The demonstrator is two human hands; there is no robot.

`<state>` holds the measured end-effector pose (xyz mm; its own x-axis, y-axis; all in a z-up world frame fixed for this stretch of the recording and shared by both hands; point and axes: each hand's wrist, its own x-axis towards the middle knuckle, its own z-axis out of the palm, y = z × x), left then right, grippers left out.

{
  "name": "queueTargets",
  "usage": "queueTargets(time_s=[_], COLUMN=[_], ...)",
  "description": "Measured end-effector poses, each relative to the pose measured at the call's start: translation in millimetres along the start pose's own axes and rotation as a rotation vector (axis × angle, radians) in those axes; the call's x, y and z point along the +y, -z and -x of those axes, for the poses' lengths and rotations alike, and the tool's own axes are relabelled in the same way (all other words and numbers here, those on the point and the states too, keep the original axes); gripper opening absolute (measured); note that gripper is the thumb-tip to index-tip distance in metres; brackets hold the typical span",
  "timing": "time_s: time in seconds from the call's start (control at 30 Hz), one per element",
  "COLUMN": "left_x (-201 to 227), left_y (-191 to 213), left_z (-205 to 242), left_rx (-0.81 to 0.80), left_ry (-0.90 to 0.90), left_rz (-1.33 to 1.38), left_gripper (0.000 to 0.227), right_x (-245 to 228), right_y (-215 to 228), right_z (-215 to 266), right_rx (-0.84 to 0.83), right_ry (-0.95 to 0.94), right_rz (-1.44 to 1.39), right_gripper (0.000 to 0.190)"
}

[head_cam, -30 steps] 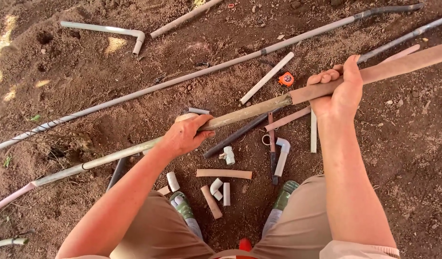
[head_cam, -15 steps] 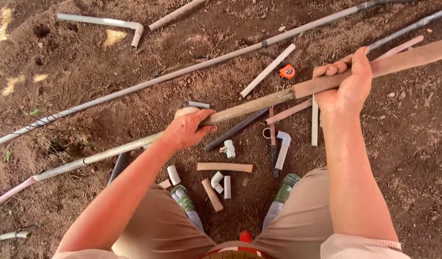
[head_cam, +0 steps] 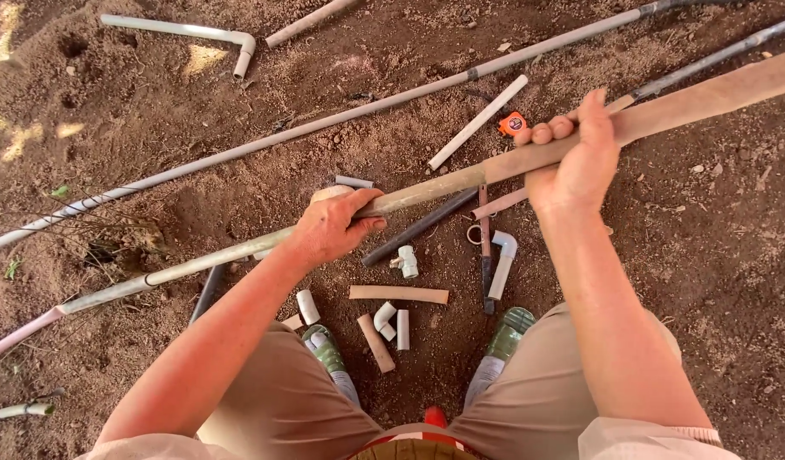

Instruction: Sawing PVC pipes to length and assembling them with various plastic fittings on the ground.

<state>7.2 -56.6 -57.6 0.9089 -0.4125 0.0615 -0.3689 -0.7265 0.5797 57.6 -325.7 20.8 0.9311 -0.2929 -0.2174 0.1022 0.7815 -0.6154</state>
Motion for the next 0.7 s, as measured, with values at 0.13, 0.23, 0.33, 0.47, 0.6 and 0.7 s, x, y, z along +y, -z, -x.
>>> queueTargets(time_s=[0.13,0.23,0.33,0.47,0.6,0.7], left_x=[-1,-5,-8,-12,-3,-5], left_y=[0,-2,0,2,-3,-9], left_z=[-3,-4,-11,-8,-6,-6], left_rx=[-0.018,-0.029,0.016,-0.090,-0.349,-0.214], left_ry=[0.042,0.056,0.008,0.116,0.291,0.181], left_rz=[-0.082,-0.101,-0.120,-0.116,-0.176,-0.178], left_gripper=[0.030,0.030,0.028,0.029,0.045,0.044], right_x=[21,27,2,-56,-73,-66], right_y=[-2,3,-21,-29,27,36], right_z=[9,8,13,2,-37,-42], right_rx=[-0.029,-0.068,-0.007,0.132,0.135,0.000], right_ry=[-0.080,-0.120,-0.165,0.061,0.135,0.203], right_rz=[0.034,0.047,0.126,0.071,-0.083,-0.019], right_gripper=[0.022,0.020,0.021,0.017,0.020,0.032])
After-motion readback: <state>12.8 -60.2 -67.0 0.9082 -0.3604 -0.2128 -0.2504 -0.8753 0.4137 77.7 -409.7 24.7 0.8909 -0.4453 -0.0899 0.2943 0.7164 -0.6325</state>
